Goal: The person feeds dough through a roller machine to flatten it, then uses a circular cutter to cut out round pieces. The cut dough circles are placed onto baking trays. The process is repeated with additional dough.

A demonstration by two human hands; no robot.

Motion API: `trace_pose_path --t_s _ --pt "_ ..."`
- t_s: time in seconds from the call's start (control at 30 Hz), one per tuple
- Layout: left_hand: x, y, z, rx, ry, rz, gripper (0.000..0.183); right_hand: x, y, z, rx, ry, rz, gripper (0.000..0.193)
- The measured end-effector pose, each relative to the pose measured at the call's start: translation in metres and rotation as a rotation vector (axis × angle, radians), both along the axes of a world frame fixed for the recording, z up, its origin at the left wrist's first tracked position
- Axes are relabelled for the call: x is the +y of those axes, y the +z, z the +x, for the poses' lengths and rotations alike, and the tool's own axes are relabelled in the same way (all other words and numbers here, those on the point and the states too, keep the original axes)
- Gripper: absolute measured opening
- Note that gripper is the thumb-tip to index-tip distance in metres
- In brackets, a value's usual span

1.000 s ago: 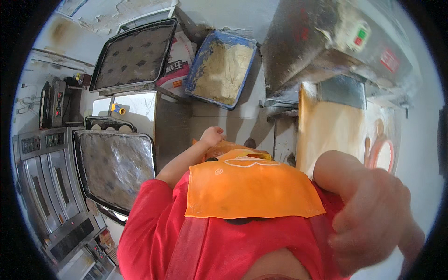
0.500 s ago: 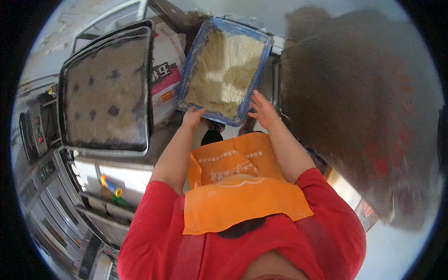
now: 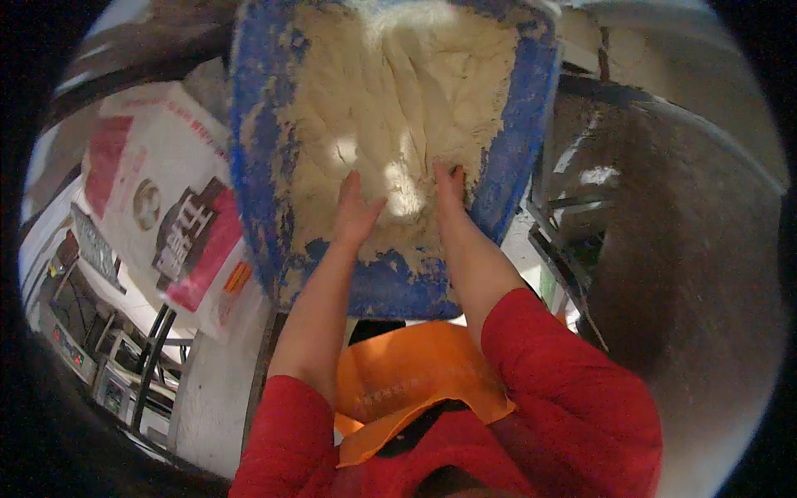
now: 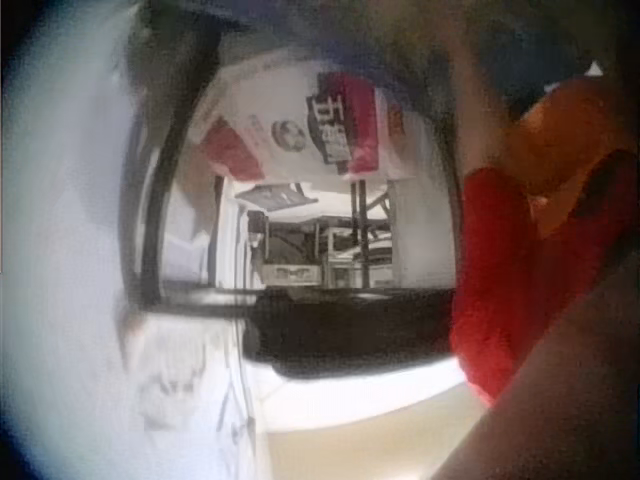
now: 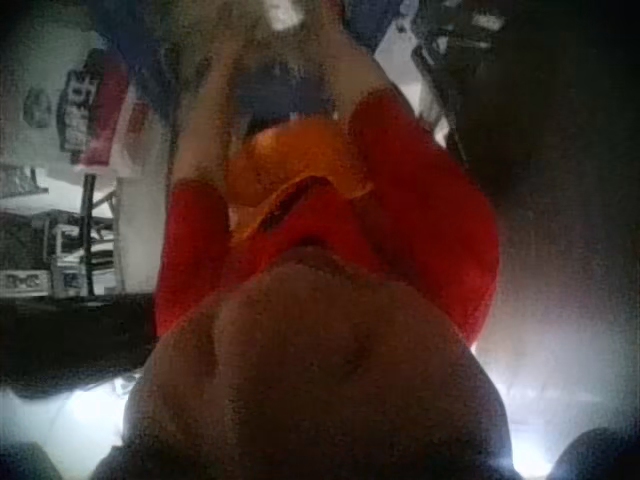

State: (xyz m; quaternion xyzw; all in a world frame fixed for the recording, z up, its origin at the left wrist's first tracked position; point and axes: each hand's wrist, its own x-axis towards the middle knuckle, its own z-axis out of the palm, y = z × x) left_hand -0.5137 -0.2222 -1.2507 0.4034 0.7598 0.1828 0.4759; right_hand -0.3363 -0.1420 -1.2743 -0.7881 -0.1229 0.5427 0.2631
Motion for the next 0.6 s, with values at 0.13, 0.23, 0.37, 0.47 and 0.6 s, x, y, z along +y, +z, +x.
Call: trace_pose_path --t_s 0.13,0.23,0.37,0.47,0.6 --pt "0.064 -0.033 0.018 0.131 -0.202 -0.189 0.101 -0.011 -0.087 0.019 -0.021 -0.068 0.012 0.070" --pt "0.087 -0.051 0.033 0.192 -0.261 -0.273 0.111 0.004 -0.068 0.027 0.072 -0.027 -0.102 0.067" --pt "0.094 -0.064 0.047 0.355 -0.330 -0.333 0.115 0.027 -0.040 0.028 0.243 0.006 -0.200 0.052" --pt "0.094 -0.081 0.040 0.382 -0.326 -0.300 0.113 0.034 -0.039 0.029 0.294 0.096 -0.322 0.044" --pt "0.125 -0.057 0.024 0.261 -0.370 -0.431 0.110 0.024 -0.070 0.037 0.356 0.189 -0.255 0.045"
